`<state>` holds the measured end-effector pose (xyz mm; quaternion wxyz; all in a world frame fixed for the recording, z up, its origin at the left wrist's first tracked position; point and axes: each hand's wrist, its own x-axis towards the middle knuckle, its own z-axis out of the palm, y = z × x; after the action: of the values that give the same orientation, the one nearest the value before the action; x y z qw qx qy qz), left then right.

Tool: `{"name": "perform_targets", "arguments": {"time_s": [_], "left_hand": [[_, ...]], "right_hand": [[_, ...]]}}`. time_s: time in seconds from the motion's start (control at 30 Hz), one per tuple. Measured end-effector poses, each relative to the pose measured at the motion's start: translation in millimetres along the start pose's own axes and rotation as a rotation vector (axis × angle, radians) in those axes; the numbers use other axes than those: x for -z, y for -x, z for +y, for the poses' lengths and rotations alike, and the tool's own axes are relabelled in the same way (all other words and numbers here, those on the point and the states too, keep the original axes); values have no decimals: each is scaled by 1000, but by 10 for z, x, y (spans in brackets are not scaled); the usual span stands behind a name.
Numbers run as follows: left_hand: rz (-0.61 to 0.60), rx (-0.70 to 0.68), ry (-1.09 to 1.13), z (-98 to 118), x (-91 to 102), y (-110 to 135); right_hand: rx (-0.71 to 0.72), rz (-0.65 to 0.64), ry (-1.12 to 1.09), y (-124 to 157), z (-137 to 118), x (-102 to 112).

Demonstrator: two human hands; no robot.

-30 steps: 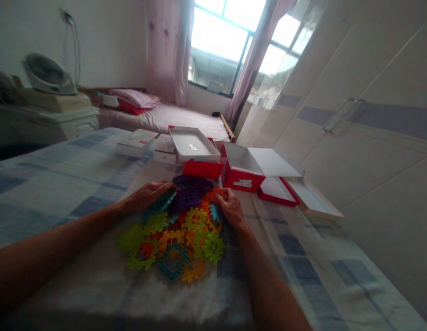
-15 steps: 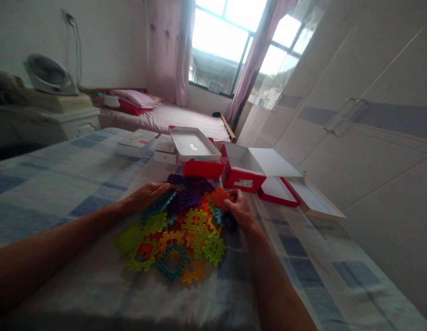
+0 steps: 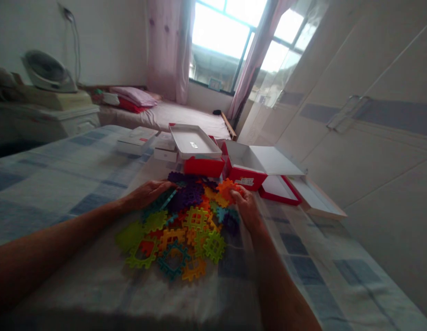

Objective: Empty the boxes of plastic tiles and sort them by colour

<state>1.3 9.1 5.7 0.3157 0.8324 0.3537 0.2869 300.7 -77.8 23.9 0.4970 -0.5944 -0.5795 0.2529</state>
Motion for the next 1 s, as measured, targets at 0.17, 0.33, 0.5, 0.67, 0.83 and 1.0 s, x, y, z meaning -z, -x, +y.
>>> {"name": "perform_targets", "arguments": {"time_s": [0.17, 0.33, 0.5, 0.67, 0.83, 1.0], "left_hand": [[7, 0, -28, -14, -7, -6], [5, 5, -44, -14, -7, -4], [10, 5, -19, 23, -1, 6], [18, 4, -28, 44, 4, 9], [23, -23, -48, 32, 1, 7], [25, -32, -54, 14, -4, 1]], "right_hand": [[0, -289, 95, 181, -169, -240], [89, -319, 268, 243, -240, -301], [125, -330, 342, 279, -314, -318], [144, -339, 334, 309, -314, -339], [134, -312, 242, 294, -304, -279], [58, -268, 35, 235, -234, -211]]}}
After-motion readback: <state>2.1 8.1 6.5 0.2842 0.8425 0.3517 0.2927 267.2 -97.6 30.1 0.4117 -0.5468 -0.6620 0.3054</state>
